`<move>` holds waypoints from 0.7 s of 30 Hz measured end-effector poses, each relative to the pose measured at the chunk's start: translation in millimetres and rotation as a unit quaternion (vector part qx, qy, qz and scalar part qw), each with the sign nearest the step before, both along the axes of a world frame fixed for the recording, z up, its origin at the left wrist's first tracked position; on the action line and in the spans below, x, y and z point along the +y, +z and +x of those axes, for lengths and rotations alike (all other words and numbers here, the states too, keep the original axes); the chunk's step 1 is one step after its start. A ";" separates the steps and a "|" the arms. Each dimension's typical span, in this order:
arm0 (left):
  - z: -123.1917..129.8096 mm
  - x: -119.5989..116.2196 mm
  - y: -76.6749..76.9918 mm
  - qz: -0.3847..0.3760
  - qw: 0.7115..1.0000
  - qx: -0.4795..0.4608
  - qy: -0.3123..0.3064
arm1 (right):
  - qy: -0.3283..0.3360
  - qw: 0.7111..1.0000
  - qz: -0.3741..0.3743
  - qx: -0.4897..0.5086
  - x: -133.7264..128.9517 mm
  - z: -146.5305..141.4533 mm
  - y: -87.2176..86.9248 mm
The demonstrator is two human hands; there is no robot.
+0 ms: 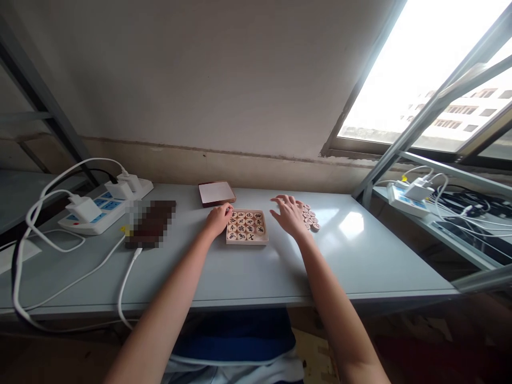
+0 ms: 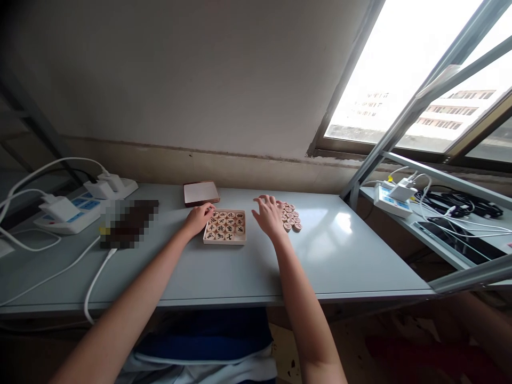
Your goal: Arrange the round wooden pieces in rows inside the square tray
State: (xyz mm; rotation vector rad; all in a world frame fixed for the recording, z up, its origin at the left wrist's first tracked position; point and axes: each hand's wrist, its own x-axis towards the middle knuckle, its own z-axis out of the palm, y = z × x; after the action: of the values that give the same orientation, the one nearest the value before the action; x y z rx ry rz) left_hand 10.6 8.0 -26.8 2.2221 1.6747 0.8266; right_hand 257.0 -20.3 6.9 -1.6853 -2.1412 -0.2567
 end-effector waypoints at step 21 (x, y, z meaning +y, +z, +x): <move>0.3 -1.4 0.4 0.004 1.000 0.012 0.004 | 0.343 0.846 -0.370 0.171 -16.6 -1.0 37.4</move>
State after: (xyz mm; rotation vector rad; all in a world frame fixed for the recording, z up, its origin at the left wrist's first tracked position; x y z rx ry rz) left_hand 10.9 6.5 -26.4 2.2398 1.6965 0.8122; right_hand 256.0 -36.9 44.3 -0.9915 -2.5134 1.1115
